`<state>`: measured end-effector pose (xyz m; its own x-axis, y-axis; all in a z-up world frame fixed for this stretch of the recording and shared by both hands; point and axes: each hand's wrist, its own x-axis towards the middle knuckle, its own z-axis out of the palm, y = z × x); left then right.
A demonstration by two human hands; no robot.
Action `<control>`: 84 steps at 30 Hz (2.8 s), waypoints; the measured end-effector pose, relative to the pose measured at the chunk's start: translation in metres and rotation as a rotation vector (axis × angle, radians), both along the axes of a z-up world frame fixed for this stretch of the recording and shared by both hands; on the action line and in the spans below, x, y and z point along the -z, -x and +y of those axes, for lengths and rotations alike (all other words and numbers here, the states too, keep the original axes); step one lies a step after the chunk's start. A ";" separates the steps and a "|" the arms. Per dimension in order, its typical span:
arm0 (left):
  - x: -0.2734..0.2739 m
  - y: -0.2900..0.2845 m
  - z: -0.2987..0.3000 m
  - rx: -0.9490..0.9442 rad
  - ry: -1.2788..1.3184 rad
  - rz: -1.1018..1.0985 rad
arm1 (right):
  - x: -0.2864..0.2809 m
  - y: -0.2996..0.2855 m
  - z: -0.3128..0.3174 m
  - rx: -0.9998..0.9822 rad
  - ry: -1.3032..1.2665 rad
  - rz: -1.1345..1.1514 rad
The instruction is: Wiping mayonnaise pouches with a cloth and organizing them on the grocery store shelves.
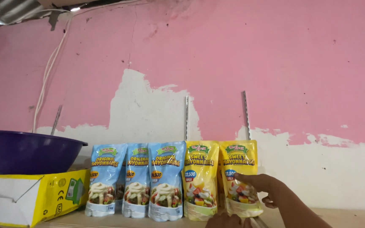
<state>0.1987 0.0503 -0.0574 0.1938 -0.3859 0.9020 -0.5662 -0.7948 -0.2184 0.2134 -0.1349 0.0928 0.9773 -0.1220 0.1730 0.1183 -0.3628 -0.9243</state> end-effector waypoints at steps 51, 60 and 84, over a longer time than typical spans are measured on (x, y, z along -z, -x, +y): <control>-0.009 0.097 -0.018 -0.188 0.233 0.146 | 0.016 -0.009 0.015 -0.130 0.406 0.056; -0.011 0.105 -0.018 -0.180 0.248 0.216 | 0.016 -0.040 0.010 -0.248 0.130 -0.074; -0.012 0.115 -0.015 -0.164 0.206 0.155 | 0.021 -0.041 0.001 -0.296 -0.024 0.064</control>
<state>0.0840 0.0357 -0.0456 0.3797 -0.1501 0.9128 -0.4404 -0.8971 0.0356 0.2542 -0.1339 0.0721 0.9799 0.1665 0.1101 0.1566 -0.2989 -0.9414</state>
